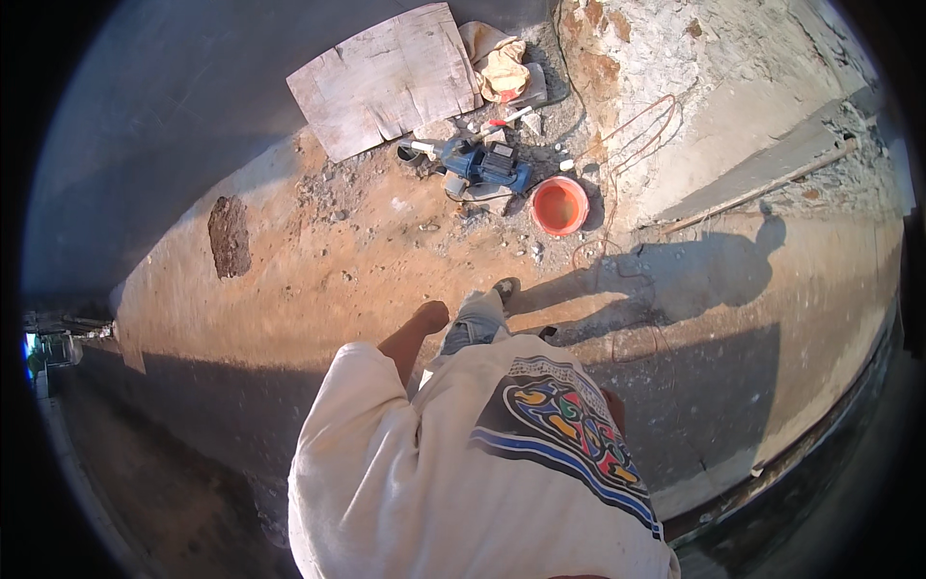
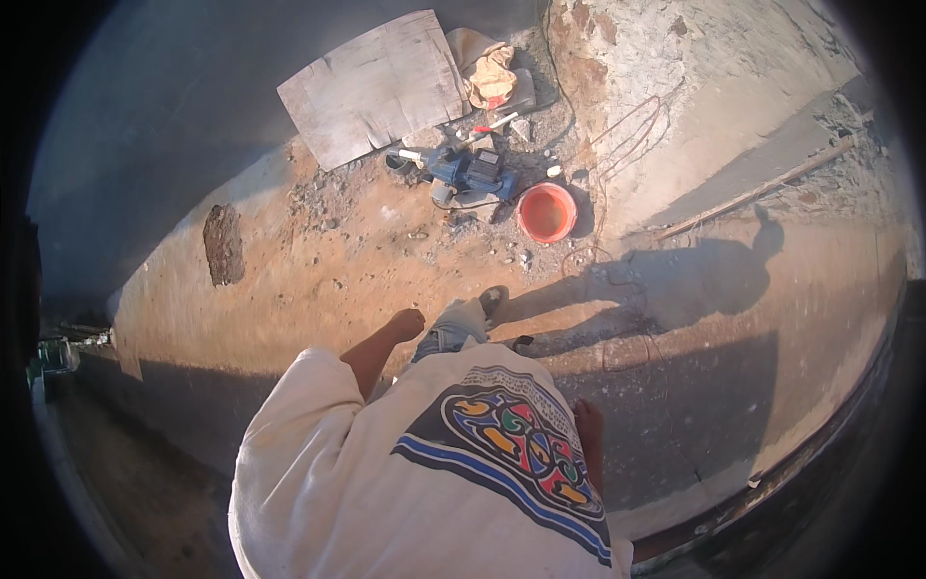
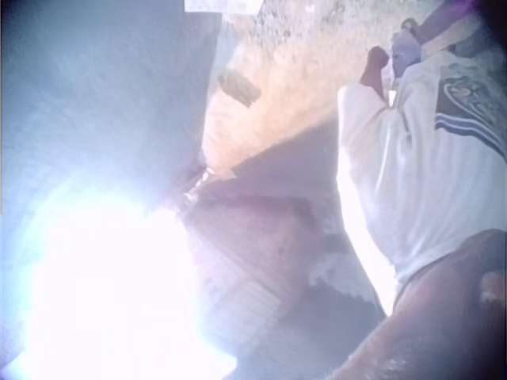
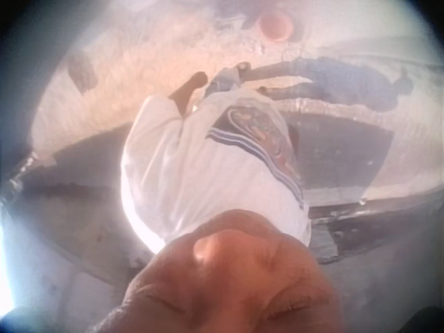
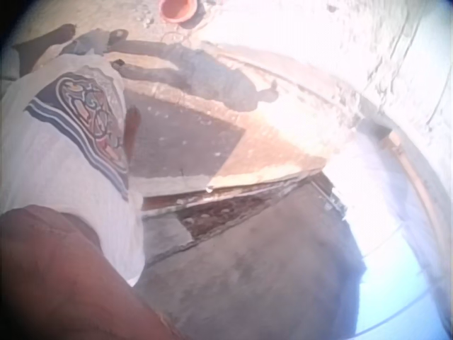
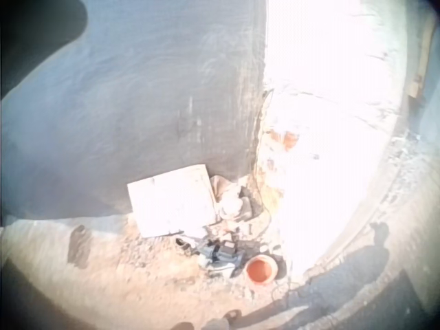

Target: The person handles a white extension cord and a red power cable, untangling and connecting them to a blue water pump. They plug the cord into a wall socket, then connect the red cable to the pump, and finally operate the pump's switch.

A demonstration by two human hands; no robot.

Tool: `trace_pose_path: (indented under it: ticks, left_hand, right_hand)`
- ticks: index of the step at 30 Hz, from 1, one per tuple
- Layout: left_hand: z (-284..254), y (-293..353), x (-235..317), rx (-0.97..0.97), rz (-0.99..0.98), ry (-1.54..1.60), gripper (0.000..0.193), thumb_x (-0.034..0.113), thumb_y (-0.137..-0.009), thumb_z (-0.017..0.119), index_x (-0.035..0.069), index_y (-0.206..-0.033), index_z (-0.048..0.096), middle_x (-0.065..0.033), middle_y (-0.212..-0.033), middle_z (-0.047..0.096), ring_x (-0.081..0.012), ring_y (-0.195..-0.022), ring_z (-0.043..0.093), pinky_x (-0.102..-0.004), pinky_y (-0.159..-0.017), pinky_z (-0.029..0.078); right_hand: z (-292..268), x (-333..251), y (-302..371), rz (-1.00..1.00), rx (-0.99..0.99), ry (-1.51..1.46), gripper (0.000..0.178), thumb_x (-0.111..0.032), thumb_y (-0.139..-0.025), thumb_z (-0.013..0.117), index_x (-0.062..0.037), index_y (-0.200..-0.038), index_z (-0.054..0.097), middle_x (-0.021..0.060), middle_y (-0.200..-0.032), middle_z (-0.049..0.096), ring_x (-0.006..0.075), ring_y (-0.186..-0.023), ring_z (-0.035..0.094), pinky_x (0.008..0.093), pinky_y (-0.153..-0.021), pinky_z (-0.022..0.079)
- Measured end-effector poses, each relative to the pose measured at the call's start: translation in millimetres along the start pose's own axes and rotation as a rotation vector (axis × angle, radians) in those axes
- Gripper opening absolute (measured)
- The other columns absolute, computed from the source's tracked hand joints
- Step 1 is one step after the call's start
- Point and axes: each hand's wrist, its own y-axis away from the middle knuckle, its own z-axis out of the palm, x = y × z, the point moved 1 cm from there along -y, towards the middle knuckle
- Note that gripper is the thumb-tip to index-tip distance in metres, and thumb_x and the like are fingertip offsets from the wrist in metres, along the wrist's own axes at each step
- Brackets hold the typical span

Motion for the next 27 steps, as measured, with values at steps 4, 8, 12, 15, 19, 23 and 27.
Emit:
trace_pose_path:
  ticks: [4,8,12,15,19,23,27]
  left_hand:
    - [14.6,28.3,-13.5,0.003,0.055,-0.149,0.022,0.019,-0.083,0.053,0.007,-0.086,0.071,-0.0120,-0.092,0.069,-0.0306,-0.094,0.065,-0.0422,-0.084,0.052]
    - [28.8,37.7,-22.4,-0.098,0.016,-0.203,0.024,0.018,-0.083,0.053,0.005,-0.085,0.072,-0.0151,-0.093,0.069,-0.0324,-0.091,0.066,-0.0427,-0.081,0.053]
    - [41.1,38.6,-46.7,-0.040,0.187,-0.319,0.021,0.015,-0.082,0.056,0.003,-0.086,0.072,-0.0170,-0.090,0.070,-0.0309,-0.085,0.068,-0.0413,-0.076,0.054]
    - [8.7,22.3,-19.7,-0.043,0.083,0.020,0.025,0.019,-0.083,0.055,0.004,-0.090,0.072,-0.0183,-0.093,0.069,-0.0329,-0.088,0.067,-0.0428,-0.079,0.053]
    - [-30.9,17.9,3.5,0.014,-0.121,0.354,0.029,0.024,-0.081,0.056,0.004,-0.098,0.070,-0.0176,-0.088,0.070,-0.0305,-0.083,0.068,-0.0415,-0.076,0.054]
    - [-69.6,-5.5,42.0,-0.125,-0.162,0.474,0.029,0.019,-0.081,0.058,0.003,-0.104,0.067,-0.0133,-0.080,0.068,-0.0215,-0.069,0.066,-0.0344,-0.063,0.052]
    - [-81.0,-25.5,71.8,-0.198,-0.146,0.448,0.027,0.014,-0.083,0.058,0.003,-0.107,0.065,-0.0116,-0.078,0.067,-0.0182,-0.064,0.064,-0.0309,-0.057,0.050]
  right_hand:
    - [26.6,95.8,-14.3,0.022,-0.147,0.277,0.026,-0.021,-0.087,0.054,-0.0003,-0.098,0.067,0.0193,-0.087,0.069,0.0340,-0.080,0.068,0.0408,-0.067,0.051]
    - [36.3,99.1,29.2,-0.076,-0.099,0.251,0.025,-0.020,-0.086,0.055,-0.0005,-0.097,0.066,0.0189,-0.086,0.069,0.0337,-0.079,0.068,0.0401,-0.066,0.051]
    - [39.6,66.9,78.7,-0.418,0.085,0.244,0.023,-0.019,-0.085,0.056,-0.0006,-0.095,0.066,0.0185,-0.084,0.068,0.0333,-0.077,0.067,0.0393,-0.064,0.051]
    - [53.4,64.4,111.3,-0.426,0.217,0.182,0.022,-0.018,-0.084,0.056,-0.0008,-0.094,0.065,0.0183,-0.083,0.068,0.0331,-0.075,0.067,0.0388,-0.063,0.051]
    - [109.2,125.8,102.4,0.058,0.041,-0.305,0.021,-0.020,-0.086,0.059,-0.0046,-0.099,0.065,0.0155,-0.087,0.068,0.0277,-0.075,0.067,0.0425,-0.059,0.051]
    - [117.9,95.7,128.5,0.621,0.114,-0.640,0.028,-0.026,-0.090,0.059,-0.0056,-0.109,0.065,0.0119,-0.092,0.067,0.0253,-0.083,0.068,0.0464,-0.058,0.052]
    - [147.2,110.6,165.8,0.843,0.187,-0.895,0.032,-0.027,-0.090,0.058,-0.0058,-0.113,0.064,0.0103,-0.091,0.067,0.0262,-0.082,0.067,0.0445,-0.062,0.053]
